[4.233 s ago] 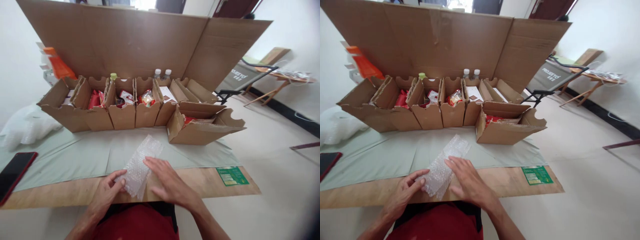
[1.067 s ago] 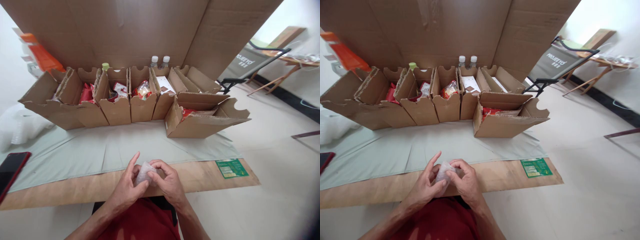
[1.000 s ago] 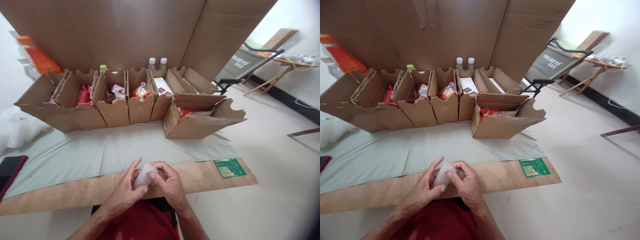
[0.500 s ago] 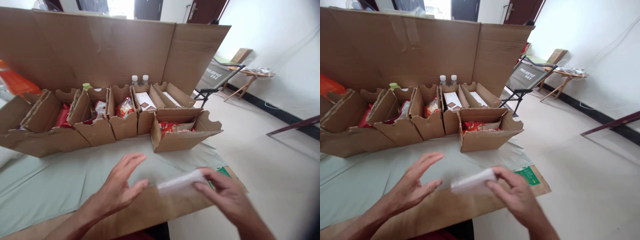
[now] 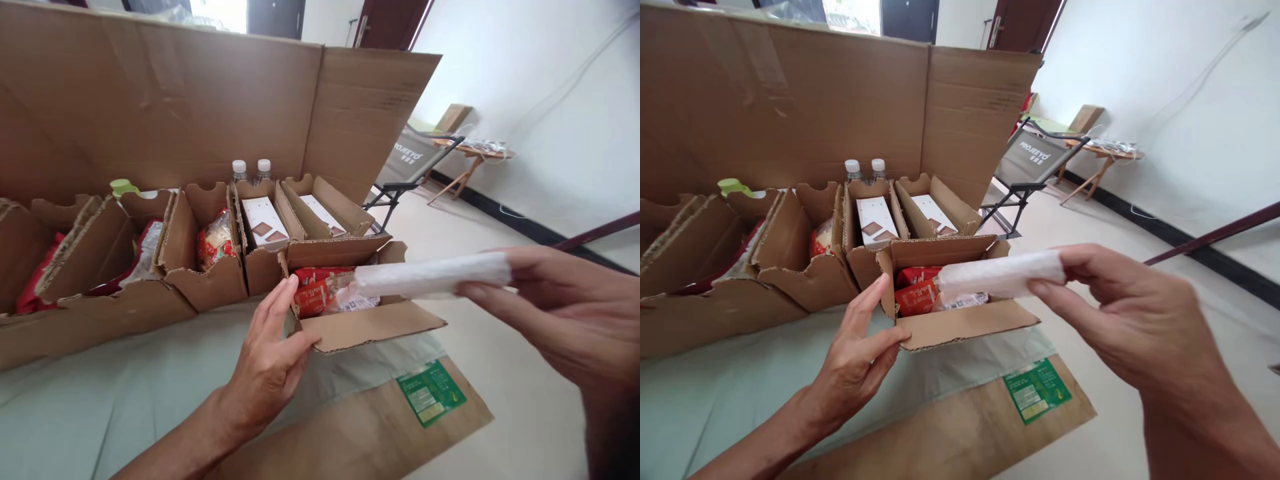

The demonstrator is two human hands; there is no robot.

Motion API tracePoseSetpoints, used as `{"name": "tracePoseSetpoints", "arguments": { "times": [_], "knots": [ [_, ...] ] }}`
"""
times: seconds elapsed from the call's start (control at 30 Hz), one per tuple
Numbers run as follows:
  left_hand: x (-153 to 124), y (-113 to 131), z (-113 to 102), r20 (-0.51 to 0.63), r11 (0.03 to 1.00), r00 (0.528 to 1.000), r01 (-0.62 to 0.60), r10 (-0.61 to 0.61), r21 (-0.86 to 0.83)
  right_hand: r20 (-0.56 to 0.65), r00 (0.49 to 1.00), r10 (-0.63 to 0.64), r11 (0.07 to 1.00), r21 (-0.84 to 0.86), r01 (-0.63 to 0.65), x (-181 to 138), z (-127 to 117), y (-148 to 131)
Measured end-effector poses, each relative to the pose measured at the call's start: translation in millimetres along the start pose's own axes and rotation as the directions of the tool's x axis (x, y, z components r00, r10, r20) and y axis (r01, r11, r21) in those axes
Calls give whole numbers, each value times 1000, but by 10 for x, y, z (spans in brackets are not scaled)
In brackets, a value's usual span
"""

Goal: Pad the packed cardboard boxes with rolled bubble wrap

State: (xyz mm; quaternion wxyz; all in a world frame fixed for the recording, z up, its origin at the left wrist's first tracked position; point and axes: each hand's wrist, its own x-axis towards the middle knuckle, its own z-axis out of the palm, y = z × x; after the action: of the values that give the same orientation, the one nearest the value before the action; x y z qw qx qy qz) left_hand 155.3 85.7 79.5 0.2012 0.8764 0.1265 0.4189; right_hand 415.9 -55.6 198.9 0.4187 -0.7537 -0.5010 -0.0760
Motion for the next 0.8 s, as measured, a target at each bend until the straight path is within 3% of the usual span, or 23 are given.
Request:
{"name": "tracePoseSetpoints", "arguments": {
  "times": [0.07, 0.17, 0.3, 0.37, 0.43, 0.47, 0.5, 0.53, 0.6, 0.63, 0.67, 0.73, 0.8],
  "knots": [
    [14, -4, 8, -6, 1000, 1000, 0, 0, -1, 170, 980, -104, 993, -33, 111, 161, 124, -127],
    [24, -3, 26, -20, 1000, 1000, 10, -10, 7, 405, 893, -197, 978, 19, 208, 341, 450, -260],
    [18, 6, 32, -14, 999, 1000, 25, -24, 25, 720, 670, -179, 947, -57, 315, 420, 1120, -288],
    [23, 12, 33, -12, 999, 999, 30, -30, 29, 813, 561, -156, 917, -91, 387, 422, 1392, -262],
    [16, 14, 38, -14, 999, 999, 37, -36, 28, 853, 497, -161, 904, -75, 422, 429, 1477, -233],
    [-1, 13, 40, -21, 999, 999, 45, -45, 23, 850, 497, -178, 907, -54, 417, 433, 1427, -217],
    [-29, 10, 39, -32, 998, 998, 62, -61, 17, 823, 531, -202, 917, -32, 399, 430, 1315, -196],
    [-72, 4, 37, -52, 996, 995, 86, -85, 8, 766, 601, -227, 929, -14, 370, 414, 1150, -164],
    [-195, -19, 28, -99, 987, 982, 158, -159, -19, 545, 812, -209, 964, -26, 266, 321, 733, -41],
    [-268, -37, 25, -107, 977, 971, 209, -212, -39, 389, 910, -146, 982, -58, 182, 241, 526, 59],
    [-339, -57, 28, -97, 961, 956, 270, -275, -67, 216, 975, -48, 993, -93, 70, 143, 352, 185],
    [-448, -106, 65, -16, 901, 910, 408, -415, -148, -18, 987, 158, 984, -83, -159, -75, 168, 488],
    [-466, -154, 154, 101, 818, 854, 519, -511, -248, 42, 963, 266, 958, 97, -269, -261, 240, 775]
  ]
}}
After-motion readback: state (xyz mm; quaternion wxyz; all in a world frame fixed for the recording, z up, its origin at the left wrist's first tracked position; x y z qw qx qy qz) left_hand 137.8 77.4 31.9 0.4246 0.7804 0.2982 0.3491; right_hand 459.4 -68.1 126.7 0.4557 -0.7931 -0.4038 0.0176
